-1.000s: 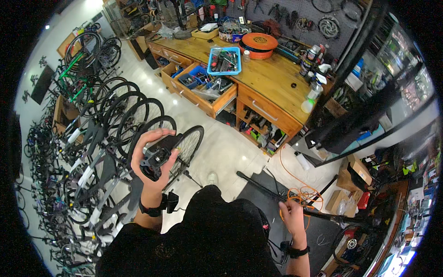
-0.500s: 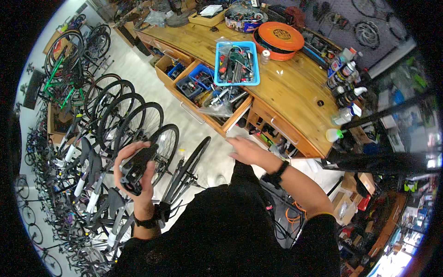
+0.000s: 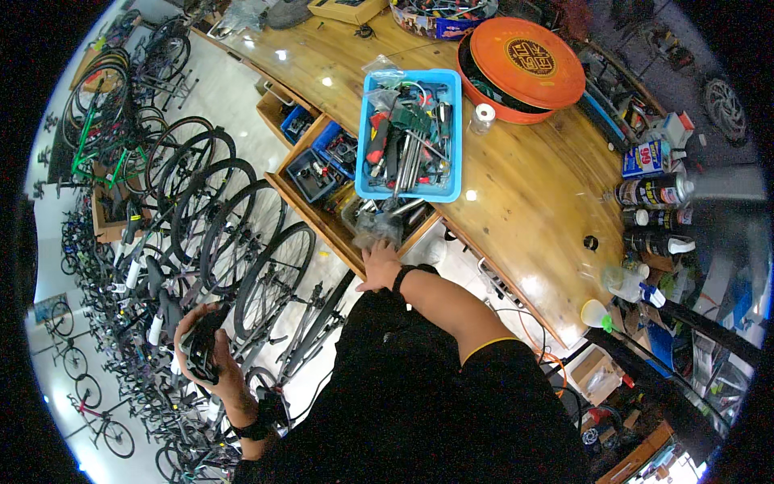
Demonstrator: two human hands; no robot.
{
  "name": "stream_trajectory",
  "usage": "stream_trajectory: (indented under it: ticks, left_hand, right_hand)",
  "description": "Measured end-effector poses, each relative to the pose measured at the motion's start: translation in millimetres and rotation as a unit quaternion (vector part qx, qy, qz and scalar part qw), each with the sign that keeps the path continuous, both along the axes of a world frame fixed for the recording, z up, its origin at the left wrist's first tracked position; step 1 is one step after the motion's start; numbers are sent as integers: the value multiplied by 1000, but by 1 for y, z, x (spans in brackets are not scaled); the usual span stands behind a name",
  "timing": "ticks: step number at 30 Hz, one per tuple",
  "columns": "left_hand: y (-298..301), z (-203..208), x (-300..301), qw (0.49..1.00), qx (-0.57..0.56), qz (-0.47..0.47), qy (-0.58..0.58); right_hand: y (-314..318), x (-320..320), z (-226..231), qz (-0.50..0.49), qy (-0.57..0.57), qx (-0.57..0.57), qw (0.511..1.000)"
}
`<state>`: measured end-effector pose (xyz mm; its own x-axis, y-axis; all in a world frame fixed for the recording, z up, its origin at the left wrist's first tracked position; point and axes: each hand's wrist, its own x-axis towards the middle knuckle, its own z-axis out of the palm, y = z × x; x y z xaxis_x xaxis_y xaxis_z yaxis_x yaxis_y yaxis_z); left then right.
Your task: The person disassembles a bicycle gear shifter component by hand and with pliers, retrieves additional parts and a small box from a workbench drawer, and then begins reassembling the shifter housing on the desk.
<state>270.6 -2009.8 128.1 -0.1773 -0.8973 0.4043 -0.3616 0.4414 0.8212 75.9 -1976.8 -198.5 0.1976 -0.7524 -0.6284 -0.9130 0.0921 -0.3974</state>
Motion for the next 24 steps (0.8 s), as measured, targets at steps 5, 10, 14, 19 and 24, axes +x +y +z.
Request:
stream_trajectory:
  ticks: [5, 10, 14, 19, 24]
  left_hand:
    - [-17, 0, -19, 1000, 15, 7, -22]
    - [-35, -7, -28, 1000, 10, -12, -10]
    - [-49, -13, -32, 999, 11, -19, -50]
    - [-63, -30, -44, 998, 35, -54, 29]
    - [-75, -39, -59, 990, 74, -95, 79]
  right_hand:
    - [-29, 3, -10, -79, -41, 72, 993]
    - [-26, -7, 2, -89, -37, 47, 994]
    - [-30, -15, 1, -90, -48, 71, 992]
    - [-21, -29, 4, -112, -28, -9, 993]
    - [-10, -44, 14, -158, -108, -95, 977]
